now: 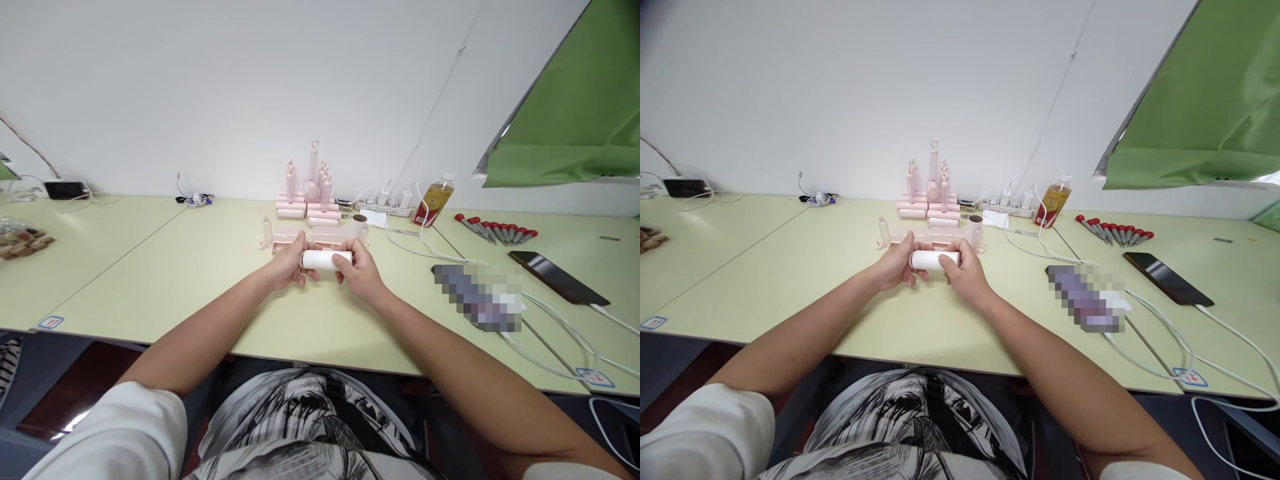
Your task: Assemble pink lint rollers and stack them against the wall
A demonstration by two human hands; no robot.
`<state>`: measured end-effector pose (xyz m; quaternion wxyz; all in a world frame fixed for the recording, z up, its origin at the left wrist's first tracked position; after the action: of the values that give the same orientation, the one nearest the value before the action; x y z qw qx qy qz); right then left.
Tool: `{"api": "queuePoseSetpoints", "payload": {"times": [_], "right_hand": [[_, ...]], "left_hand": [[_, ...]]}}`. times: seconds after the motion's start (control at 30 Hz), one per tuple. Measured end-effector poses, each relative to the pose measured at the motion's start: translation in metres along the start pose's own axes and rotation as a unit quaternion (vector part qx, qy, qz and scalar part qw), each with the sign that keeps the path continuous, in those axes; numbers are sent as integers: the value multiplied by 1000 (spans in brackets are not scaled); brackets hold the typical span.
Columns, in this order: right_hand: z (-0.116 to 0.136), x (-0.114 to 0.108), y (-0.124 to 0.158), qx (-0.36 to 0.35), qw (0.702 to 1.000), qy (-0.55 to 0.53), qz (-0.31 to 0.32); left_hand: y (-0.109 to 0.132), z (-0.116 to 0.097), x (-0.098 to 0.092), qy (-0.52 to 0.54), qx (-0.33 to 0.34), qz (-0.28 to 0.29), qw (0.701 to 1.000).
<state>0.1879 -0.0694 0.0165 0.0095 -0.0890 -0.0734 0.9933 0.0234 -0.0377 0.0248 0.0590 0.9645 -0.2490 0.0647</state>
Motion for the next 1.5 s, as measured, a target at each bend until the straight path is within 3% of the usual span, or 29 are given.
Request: {"api": "queuePoseSetpoints", "payload": {"times": [0.2, 0.37, 0.7, 0.87, 1.03, 1.13, 1.2, 1.27, 1.33, 1.43, 1.5], "right_hand": [[-4, 0, -2, 7, 999, -31, 26], [-3, 1, 0, -15, 999, 14, 35], [9, 5, 9, -194, 971, 142, 8], [7, 5, 8, -162, 978, 130, 5], [6, 2, 3, -55, 998, 17, 10], [6, -1, 0, -15, 999, -35, -6], [6, -3, -1, -3, 998, -62, -27], [6, -5, -2, 0, 995, -87, -42], [5, -6, -2, -2, 994, -99, -51], [1, -9, -5, 0, 992, -104, -74], [-1, -11, -7, 5, 990, -113, -86]], "left_hand": [[0, -3, 0, 48, 3, 27, 998], [0, -3, -1, 45, 9, 8, 999], [0, -4, 2, 73, 20, -55, 996], [2, -5, 3, 94, 31, -72, 993], [3, -9, 1, 91, 44, -80, 992], [2, -12, -7, 48, 106, -171, 978], [3, -15, -13, 17, 181, -243, 953], [7, -18, -15, -16, 247, -268, 931], [11, -19, -9, -73, 259, -196, 943], [15, -15, 7, -183, 197, 17, 963], [17, -12, 9, -233, 169, 68, 955]]}}
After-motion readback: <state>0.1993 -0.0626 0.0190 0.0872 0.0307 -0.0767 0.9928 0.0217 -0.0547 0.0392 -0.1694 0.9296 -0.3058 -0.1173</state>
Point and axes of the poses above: each hand's wrist, its own y-axis away from the middle knuckle, its own x-axis out of the palm, z = x × y, the point moved 3 cm from there along -y, towards the middle knuckle, and after that the axes turned 9 degrees about x, right-handed, at the moved point
